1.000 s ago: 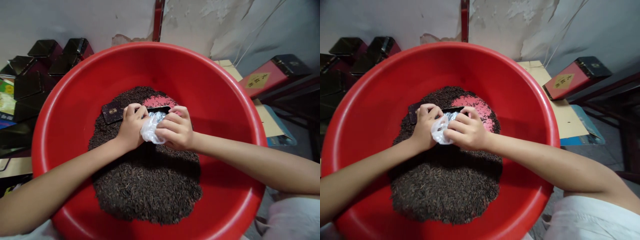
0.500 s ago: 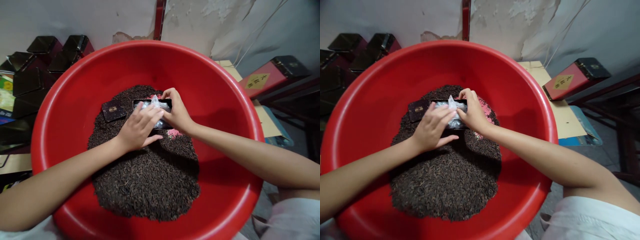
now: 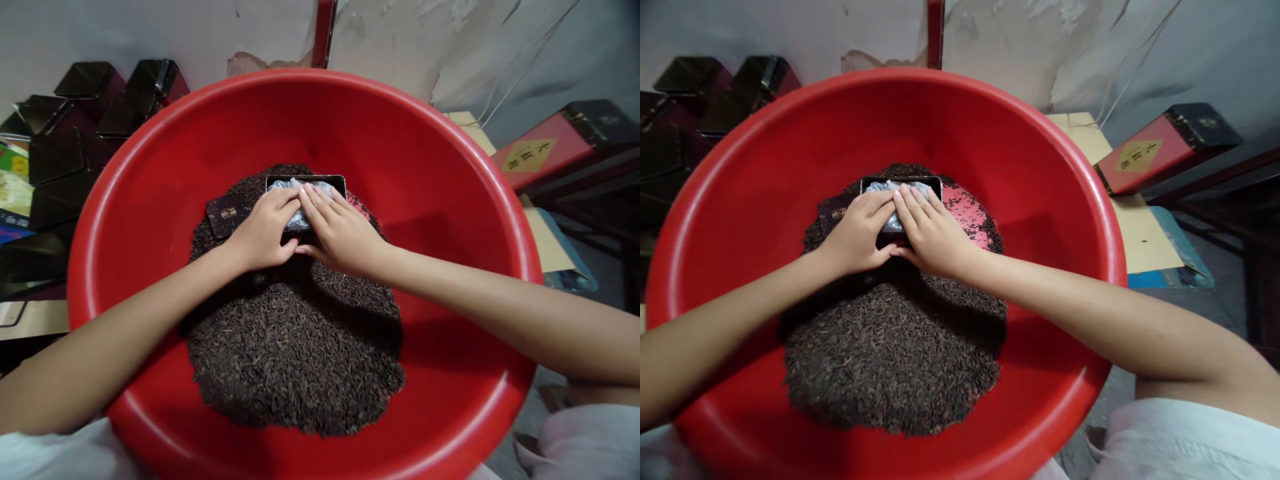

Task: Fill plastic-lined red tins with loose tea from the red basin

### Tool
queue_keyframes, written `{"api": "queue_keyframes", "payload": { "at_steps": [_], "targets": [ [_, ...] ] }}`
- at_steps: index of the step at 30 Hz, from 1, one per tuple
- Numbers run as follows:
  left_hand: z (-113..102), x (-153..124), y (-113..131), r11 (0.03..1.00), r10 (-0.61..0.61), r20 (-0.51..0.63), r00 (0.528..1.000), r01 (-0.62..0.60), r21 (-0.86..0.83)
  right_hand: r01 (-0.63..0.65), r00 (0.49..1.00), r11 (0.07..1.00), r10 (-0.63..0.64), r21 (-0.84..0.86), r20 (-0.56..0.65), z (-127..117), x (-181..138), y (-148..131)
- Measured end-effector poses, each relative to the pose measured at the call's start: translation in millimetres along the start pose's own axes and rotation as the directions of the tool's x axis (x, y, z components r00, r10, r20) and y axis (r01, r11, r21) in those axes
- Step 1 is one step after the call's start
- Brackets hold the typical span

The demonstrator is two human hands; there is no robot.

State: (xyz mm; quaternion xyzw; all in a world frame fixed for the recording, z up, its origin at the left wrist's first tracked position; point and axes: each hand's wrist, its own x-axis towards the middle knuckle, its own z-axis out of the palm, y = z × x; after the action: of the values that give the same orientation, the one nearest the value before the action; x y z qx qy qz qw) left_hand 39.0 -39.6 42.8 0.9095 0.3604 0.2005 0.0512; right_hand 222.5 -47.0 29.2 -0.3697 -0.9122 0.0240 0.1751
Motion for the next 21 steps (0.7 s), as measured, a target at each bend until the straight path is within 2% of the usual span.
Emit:
{"api": "queue_keyframes", "payload": {
  "at_steps": [2, 3, 5, 6, 7, 8, 9, 11, 12, 13, 15, 17, 21],
  "targets": [
    [-7, 0, -10, 0.991, -0.039, -0.074, 0.997, 0.029, -0.129, -0.026, 0.999, 1.000, 0.026, -0.015, 0.034, -1, 4, 6],
    [-11, -1, -18, 0.980, -0.110, -0.153, 0.982, 0.082, -0.181, -0.038, 0.998, 0.999, 0.039, -0.012, 0.039, -1, 5, 10],
    [-16, -3, -40, 0.936, -0.330, -0.286, 0.899, 0.272, -0.224, -0.054, 0.998, 0.998, 0.053, 0.012, 0.035, -1, 7, 20],
    [-17, -4, -52, 0.898, -0.438, -0.305, 0.845, 0.394, -0.196, -0.053, 0.998, 0.998, 0.053, 0.030, 0.026, -2, 8, 24],
    [-17, -6, -65, 0.853, -0.522, -0.232, 0.821, 0.504, -0.134, -0.049, 0.999, 0.998, 0.049, 0.049, 0.015, -3, 9, 28],
    [-15, -9, -77, 0.808, -0.589, -0.110, 0.801, 0.586, -0.060, -0.043, 0.999, 0.997, 0.043, 0.069, 0.000, -4, 9, 31],
    [-11, -11, -87, 0.759, -0.651, 0.022, 0.759, 0.650, 0.020, -0.036, 0.999, 0.995, 0.038, 0.092, -0.018, -5, 10, 32],
    [-3, -17, -100, 0.703, -0.707, 0.292, 0.644, 0.687, 0.186, -0.023, 0.998, 0.989, 0.032, 0.146, -0.060, -7, 10, 34],
    [2, -20, -103, 0.694, -0.711, 0.383, 0.590, 0.674, 0.252, -0.016, 0.996, 0.985, 0.030, 0.170, -0.079, -8, 10, 34],
    [6, -23, -104, 0.702, -0.703, 0.438, 0.560, 0.647, 0.299, -0.010, 0.995, 0.982, 0.028, 0.191, -0.092, -8, 10, 33],
    [11, -28, -104, 0.726, -0.684, 0.455, 0.571, 0.596, 0.343, -0.005, 0.994, 0.975, 0.029, 0.221, -0.109, -7, 10, 33],
    [12, -31, -105, 0.730, -0.681, 0.429, 0.593, 0.601, 0.327, -0.007, 0.991, 0.970, 0.039, 0.243, -0.129, -6, 9, 33],
    [8, -34, -113, 0.651, -0.742, 0.424, 0.519, 0.709, 0.271, -0.069, 0.977, 0.953, 0.125, 0.296, -0.173, -7, 10, 32]
  ]
}}
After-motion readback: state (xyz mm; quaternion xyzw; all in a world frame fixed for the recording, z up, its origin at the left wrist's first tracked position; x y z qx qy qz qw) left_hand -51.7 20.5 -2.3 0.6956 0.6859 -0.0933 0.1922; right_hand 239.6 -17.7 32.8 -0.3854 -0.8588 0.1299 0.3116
